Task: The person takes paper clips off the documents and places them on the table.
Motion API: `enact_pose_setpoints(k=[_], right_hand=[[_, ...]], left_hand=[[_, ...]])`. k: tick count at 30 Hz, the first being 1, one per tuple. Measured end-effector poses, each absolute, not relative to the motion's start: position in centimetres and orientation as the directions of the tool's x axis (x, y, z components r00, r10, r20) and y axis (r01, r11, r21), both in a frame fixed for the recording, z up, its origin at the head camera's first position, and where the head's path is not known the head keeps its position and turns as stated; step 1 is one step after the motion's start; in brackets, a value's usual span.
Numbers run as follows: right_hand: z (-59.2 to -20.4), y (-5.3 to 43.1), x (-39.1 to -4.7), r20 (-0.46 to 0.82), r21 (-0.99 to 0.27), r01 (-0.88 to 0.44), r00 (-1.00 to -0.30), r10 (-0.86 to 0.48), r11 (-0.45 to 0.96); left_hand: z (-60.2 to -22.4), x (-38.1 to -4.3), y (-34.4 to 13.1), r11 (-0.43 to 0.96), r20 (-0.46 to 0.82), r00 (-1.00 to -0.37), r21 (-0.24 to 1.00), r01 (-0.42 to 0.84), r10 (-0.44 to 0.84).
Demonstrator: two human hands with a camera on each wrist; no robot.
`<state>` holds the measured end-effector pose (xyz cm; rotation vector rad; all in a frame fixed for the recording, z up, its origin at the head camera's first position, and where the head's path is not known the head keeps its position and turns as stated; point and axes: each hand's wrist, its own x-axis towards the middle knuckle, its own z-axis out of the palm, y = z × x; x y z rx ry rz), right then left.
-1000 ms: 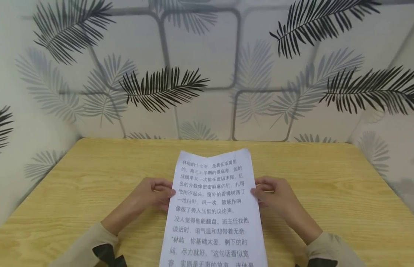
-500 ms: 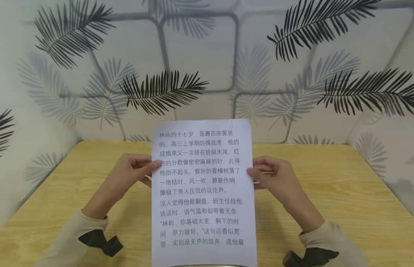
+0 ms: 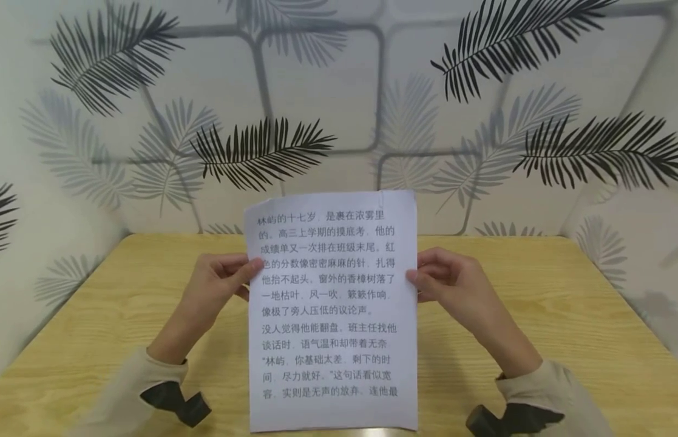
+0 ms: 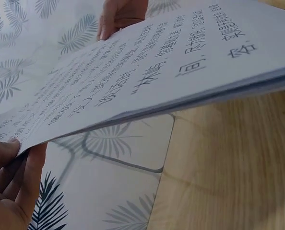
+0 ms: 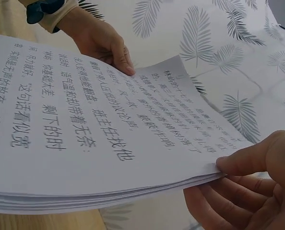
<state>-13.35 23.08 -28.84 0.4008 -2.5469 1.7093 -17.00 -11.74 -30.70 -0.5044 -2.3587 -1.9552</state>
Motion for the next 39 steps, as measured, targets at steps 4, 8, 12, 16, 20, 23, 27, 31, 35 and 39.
enact_pose_setpoints(k=[4, 8, 12, 16, 20, 23, 27, 31, 35, 39], right_hand=[[-28.3, 22.9, -13.8, 0.242, -0.874, -0.302, -0.950, -0.199, 0.382], [-27.8, 22.9, -14.1, 0.295, -0.837, -0.349, -0.937, -0.189, 0.421], [-27.4, 23.1, -14.4, 0.324, -0.802, -0.366, -0.931, -0.171, 0.473], [-26.6, 23.2, -14.7, 0.354, -0.770, -0.377, -0.924, -0.147, 0.515], [-25.7, 23.0, -15.0, 0.423, -0.712, -0.418, -0.897, -0.131, 0.564], [-25.1, 22.5, -15.2, 0.495, -0.642, -0.456, -0.860, -0.121, 0.616], [-24.0, 21.7, -15.8, 0.601, -0.525, -0.509, -0.789, -0.126, 0.682], [-22.9, 21.0, -16.5, 0.676, -0.418, -0.559, -0.718, -0.166, 0.716], [-22.3, 20.4, -17.4, 0.697, -0.351, -0.587, -0.684, -0.216, 0.729], [-22.0, 20.1, -18.0, 0.681, -0.344, -0.585, -0.694, -0.234, 0.734]], left_hand=[[-31.3, -17.0, -11.2, 0.147, 0.230, -0.956, 0.955, 0.258, 0.182], [-31.5, -16.8, -11.0, 0.140, 0.222, -0.960, 0.959, 0.246, 0.169], [-31.6, -16.7, -11.1, 0.134, 0.219, -0.960, 0.961, 0.243, 0.172], [-31.7, -16.7, -11.2, 0.125, 0.218, -0.960, 0.962, 0.241, 0.174], [-31.7, -16.7, -11.3, 0.113, 0.205, -0.964, 0.968, 0.226, 0.170], [-31.8, -16.7, -11.3, 0.107, 0.186, -0.969, 0.973, 0.205, 0.164], [-31.9, -16.7, -11.3, 0.100, 0.182, -0.970, 0.975, 0.200, 0.161], [-31.9, -16.7, -11.3, 0.089, 0.190, -0.968, 0.974, 0.206, 0.162], [-31.8, -16.7, -11.2, 0.088, 0.192, -0.968, 0.974, 0.208, 0.161], [-31.8, -16.8, -11.1, 0.086, 0.203, -0.964, 0.972, 0.220, 0.170]])
